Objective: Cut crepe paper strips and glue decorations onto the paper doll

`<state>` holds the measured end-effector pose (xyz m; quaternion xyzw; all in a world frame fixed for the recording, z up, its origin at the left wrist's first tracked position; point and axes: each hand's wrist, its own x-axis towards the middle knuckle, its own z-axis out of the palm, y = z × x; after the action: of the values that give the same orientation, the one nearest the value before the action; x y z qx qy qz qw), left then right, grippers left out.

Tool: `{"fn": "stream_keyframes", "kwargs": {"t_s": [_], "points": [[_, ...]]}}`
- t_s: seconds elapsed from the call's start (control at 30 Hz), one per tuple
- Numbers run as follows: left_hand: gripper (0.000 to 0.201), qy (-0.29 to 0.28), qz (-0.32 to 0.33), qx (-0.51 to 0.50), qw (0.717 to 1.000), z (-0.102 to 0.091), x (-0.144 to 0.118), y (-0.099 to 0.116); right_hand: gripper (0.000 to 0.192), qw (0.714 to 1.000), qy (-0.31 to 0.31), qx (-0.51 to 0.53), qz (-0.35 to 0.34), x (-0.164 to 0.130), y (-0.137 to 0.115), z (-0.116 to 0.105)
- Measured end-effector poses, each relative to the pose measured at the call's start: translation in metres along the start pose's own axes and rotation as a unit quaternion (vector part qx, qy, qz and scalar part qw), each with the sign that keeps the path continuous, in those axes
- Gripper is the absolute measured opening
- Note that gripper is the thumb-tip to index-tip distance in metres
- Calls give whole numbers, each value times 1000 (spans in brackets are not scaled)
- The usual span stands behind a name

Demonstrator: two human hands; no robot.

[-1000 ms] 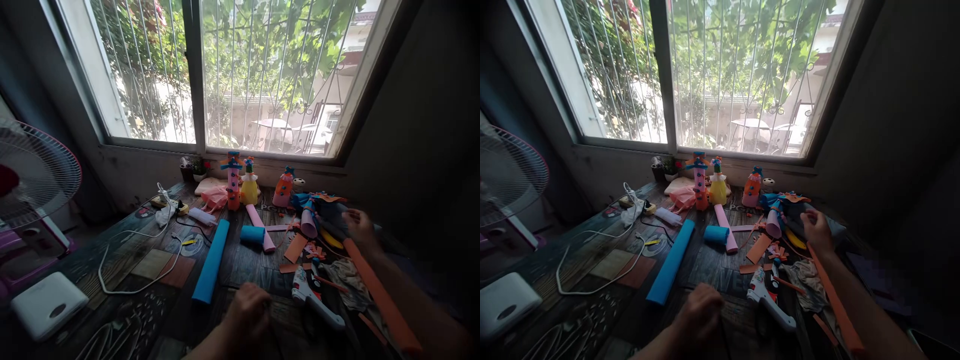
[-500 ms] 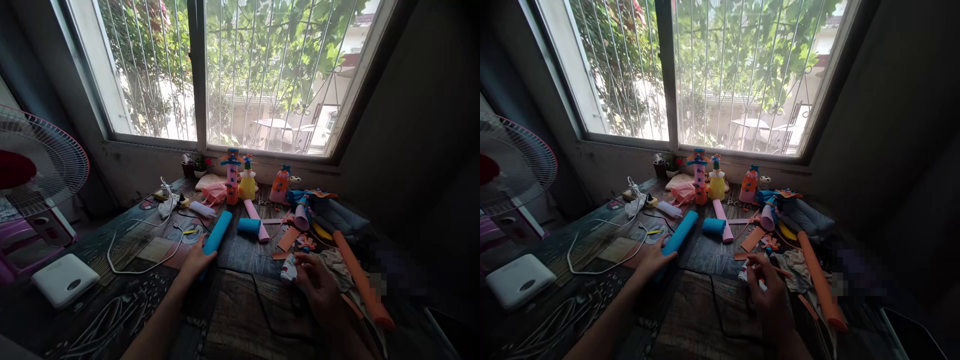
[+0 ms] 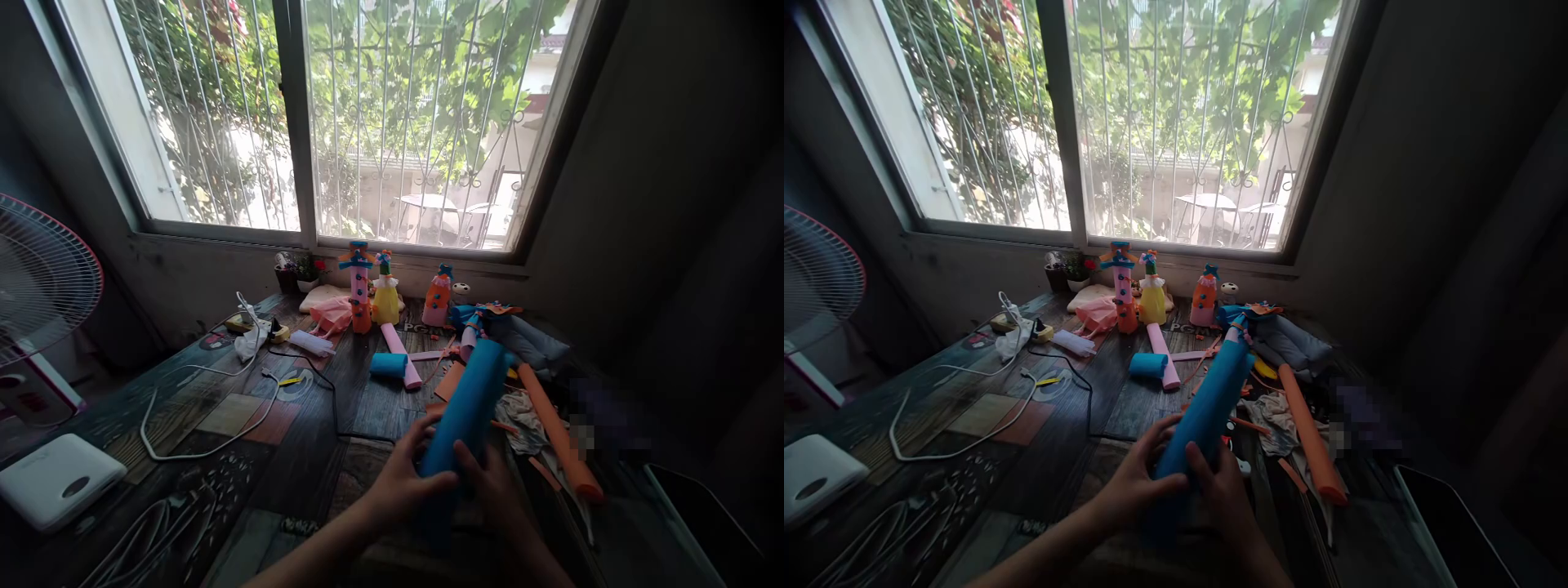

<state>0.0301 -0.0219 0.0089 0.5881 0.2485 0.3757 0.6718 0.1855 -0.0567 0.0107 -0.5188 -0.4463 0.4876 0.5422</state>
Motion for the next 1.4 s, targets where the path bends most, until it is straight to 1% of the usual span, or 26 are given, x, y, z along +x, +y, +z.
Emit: {"fn": "stream_keyframes", "kwargs": {"t_s": [0.03,0.1,0.17,0.3,0.37,0.47,0.57,0.7,0.83,0.97,1.13,1.27,1.4], "points": [[71,-5,12,12,1000,6,0,-5,45,1000,13,12,13,-2,1,-3],[69,-3,31,10,999,12,-1,-15,46,999,33,19,12,-4,5,-7],[68,4,35,-28,999,13,-5,-22,46,1000,23,15,0,-7,10,-10],[67,-5,-8,-123,992,10,-14,-24,48,999,-22,18,13,-11,15,-8],[66,-6,-24,-164,986,9,-18,-22,49,999,-33,14,16,-12,16,-6],[64,15,-36,-215,976,11,-20,-22,48,999,-50,13,13,-13,16,-5],[63,31,-47,-243,968,14,-21,-24,47,998,-60,21,13,-14,14,-4],[60,34,-36,-246,968,17,-22,-26,43,999,-51,17,3,-14,11,-1],[59,22,-22,-238,971,18,-21,-25,39,998,-54,-9,-16,-15,9,0],[59,19,-23,-239,971,17,-21,-27,39,997,-50,-49,-40,-16,8,1],[61,24,-25,-243,970,17,-20,-30,34,993,-57,-77,-72,-15,11,0],[61,34,-42,-243,968,16,-20,-31,33,992,-56,-83,-74,-15,11,0],[61,40,-40,-251,966,16,-21,-32,32,990,-53,-99,-86,-15,9,0]]}}
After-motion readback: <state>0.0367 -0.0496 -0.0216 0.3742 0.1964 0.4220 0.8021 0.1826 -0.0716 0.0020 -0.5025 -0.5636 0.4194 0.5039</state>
